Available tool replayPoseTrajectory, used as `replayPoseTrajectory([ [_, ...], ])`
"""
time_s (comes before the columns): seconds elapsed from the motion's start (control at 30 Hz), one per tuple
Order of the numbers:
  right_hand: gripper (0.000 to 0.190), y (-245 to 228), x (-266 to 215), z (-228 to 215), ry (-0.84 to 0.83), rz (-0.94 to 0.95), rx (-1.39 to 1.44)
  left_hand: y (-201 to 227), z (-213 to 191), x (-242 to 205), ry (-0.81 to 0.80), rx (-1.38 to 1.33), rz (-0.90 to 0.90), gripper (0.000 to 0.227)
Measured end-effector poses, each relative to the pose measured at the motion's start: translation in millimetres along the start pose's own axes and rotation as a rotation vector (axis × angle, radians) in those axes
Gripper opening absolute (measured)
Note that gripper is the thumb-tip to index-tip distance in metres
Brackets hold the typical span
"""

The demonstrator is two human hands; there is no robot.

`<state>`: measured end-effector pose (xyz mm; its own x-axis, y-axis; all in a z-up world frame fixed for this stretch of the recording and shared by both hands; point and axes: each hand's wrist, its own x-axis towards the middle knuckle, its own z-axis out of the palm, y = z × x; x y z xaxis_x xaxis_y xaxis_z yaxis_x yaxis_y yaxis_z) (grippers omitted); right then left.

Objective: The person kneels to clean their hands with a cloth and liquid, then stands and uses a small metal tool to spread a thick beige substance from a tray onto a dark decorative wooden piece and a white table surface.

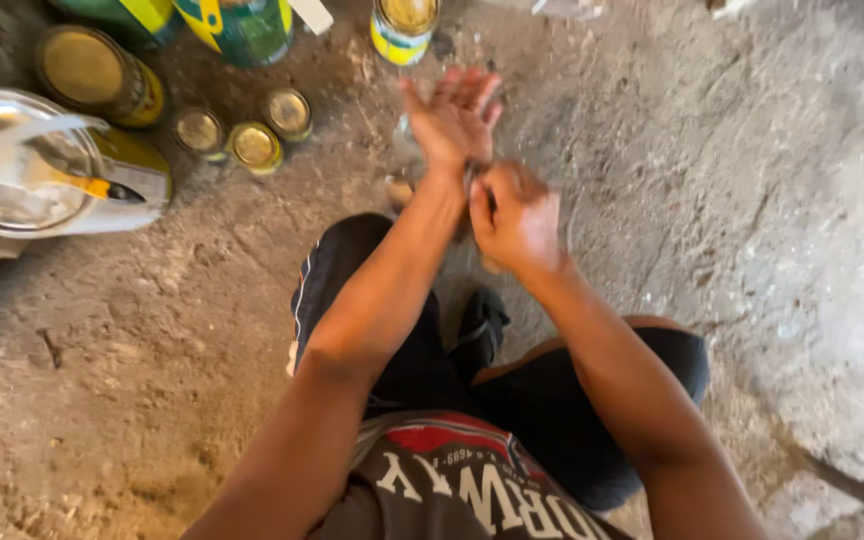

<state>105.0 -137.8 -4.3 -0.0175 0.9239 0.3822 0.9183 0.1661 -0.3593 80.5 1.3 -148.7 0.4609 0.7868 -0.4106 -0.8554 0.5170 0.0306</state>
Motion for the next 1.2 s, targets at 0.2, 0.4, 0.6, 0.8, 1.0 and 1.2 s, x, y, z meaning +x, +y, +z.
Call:
replayPoseTrajectory([
  [0.2,0.023,-1.3,44.0,-86.8,0.266,0.407,0.806,-7.0,45.3,-45.8,-0.591,0.613,0.196,0.097],
  [0.4,0.019,-9.5,46.0,-44.8,0.242,0.265,0.116,-32.5,47.1,-67.9,-0.765,0.451,-0.149,0.106],
  [0.6,0.023,10.6,40.3,-90.5,0.037,0.602,1.177,-10.1,74.2,-81.3,-1.003,0.556,-0.145,0.121],
  [0.8,0.017,-39.7,46.9,-90.9,0.021,-0.034,0.419,-25.4,80.4,-82.1,-1.008,0.362,-0.223,0.118],
  [1.0,0.005,-23.6,44.2,-84.3,-0.083,0.393,0.462,3.5,87.3,-101.5,-1.069,0.674,-0.167,0.111],
  [1.2,0.013,33.7,55.3,-132.3,0.249,0.425,0.617,18.1,90.7,-109.2,-1.106,0.541,-0.259,0.112],
])
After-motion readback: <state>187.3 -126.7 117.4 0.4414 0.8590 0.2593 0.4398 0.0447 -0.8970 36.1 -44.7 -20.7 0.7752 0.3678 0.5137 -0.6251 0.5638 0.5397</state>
